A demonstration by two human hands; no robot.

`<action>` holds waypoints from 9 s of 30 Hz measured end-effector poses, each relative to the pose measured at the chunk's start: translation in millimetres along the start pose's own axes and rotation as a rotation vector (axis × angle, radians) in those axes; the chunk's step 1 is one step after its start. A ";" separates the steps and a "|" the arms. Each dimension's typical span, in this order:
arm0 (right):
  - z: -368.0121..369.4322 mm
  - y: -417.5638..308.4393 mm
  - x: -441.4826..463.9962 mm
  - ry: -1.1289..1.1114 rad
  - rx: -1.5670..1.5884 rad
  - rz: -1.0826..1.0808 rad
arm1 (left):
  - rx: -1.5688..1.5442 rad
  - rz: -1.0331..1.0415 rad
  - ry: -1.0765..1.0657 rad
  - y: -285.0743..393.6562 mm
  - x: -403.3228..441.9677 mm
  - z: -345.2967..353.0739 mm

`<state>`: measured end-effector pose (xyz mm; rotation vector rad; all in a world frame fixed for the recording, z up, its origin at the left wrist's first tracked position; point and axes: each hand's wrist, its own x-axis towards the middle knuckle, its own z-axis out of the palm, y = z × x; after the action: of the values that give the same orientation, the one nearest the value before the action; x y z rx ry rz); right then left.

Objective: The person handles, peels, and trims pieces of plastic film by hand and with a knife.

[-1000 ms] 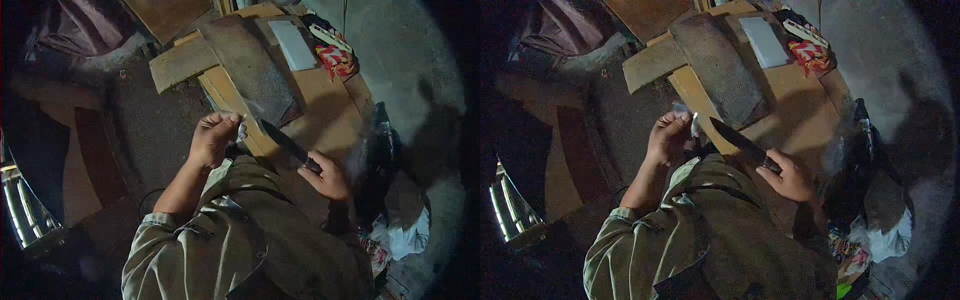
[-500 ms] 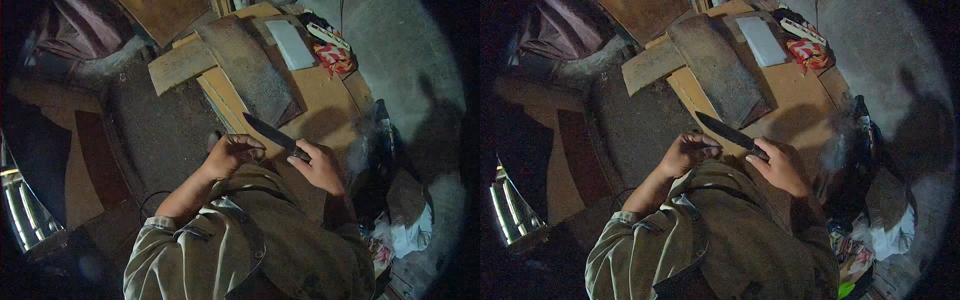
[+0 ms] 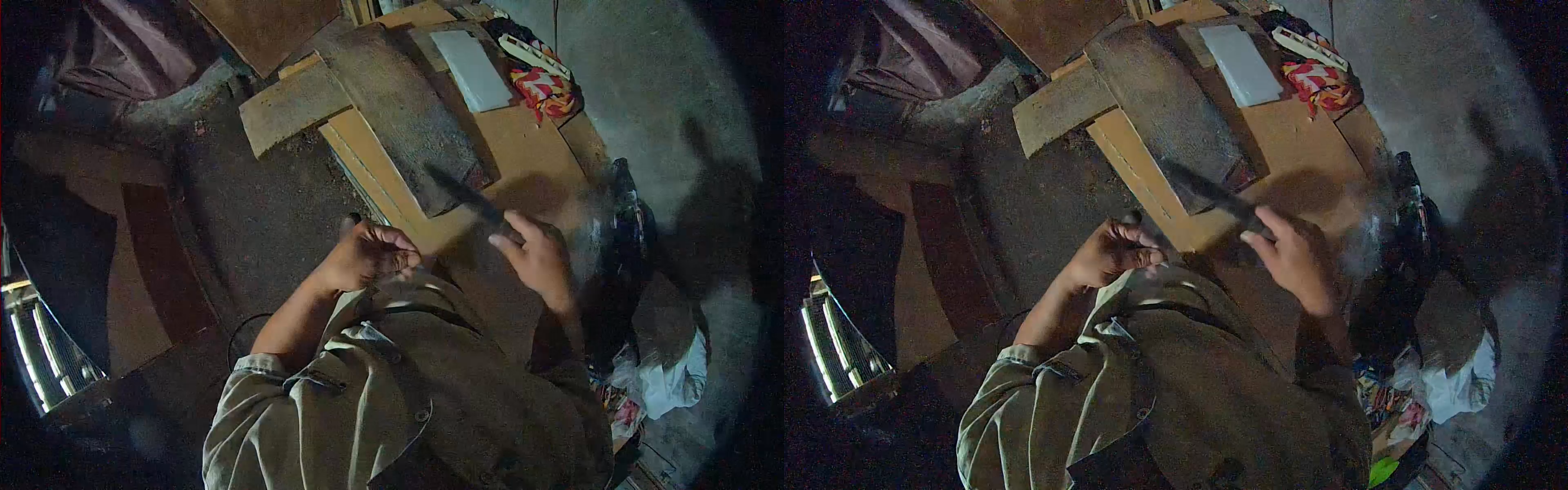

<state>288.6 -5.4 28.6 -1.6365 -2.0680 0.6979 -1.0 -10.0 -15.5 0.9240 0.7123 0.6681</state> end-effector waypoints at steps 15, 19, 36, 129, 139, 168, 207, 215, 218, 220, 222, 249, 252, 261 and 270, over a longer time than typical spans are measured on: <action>82.9 13.2 24.9 0.033 1.132 0.387 | 0.232 -0.013 0.122 -32.1 38.2 14.2; 99.2 46.1 62.3 0.245 0.912 0.472 | 0.248 -0.025 0.276 -58.2 37.9 -0.2; 93.3 101.6 21.2 0.298 0.250 0.483 | 0.422 -0.072 0.216 -49.4 31.3 7.5; 36.4 -45.8 14.3 0.032 1.039 0.264 | -0.206 0.251 0.478 9.1 16.9 31.3; 26.7 -43.1 22.9 0.172 1.065 0.201 | -0.181 0.216 0.475 18.7 7.2 30.6; 37.6 -62.8 35.2 0.122 1.122 0.129 | -0.114 0.203 0.401 20.1 15.9 35.0; 29.8 -52.9 29.8 0.162 1.000 0.241 | -0.231 0.220 0.410 13.2 9.6 32.4; 33.3 -53.0 29.1 0.113 1.012 0.219 | -0.217 0.186 0.401 6.6 13.1 31.4; 30.6 -56.7 29.6 0.104 1.061 0.223 | -0.211 0.146 0.413 14.3 11.9 32.4; 31.8 -53.8 30.6 0.129 1.055 0.206 | -0.243 0.128 0.405 17.2 10.6 30.0; 29.9 -53.5 30.3 0.126 1.042 0.210 | -0.239 0.040 0.446 17.6 8.5 25.6; 20.7 -42.6 4.2 0.012 0.570 0.061 | -0.185 0.074 0.533 18.6 14.0 15.6; 11.4 -41.1 -8.8 -0.121 0.369 0.040 | -0.228 0.132 0.561 21.6 14.8 11.1; 7.1 -32.1 -23.7 -0.306 0.221 0.036 | -0.207 0.229 0.610 33.9 14.4 6.1; 23.2 -36.2 -12.8 -0.206 0.357 0.033 | -0.291 0.158 0.458 8.1 9.1 24.8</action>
<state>249.8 -27.6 32.3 -1.4473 -1.9119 1.2140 22.1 -10.9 -0.3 0.5638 0.9212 1.1132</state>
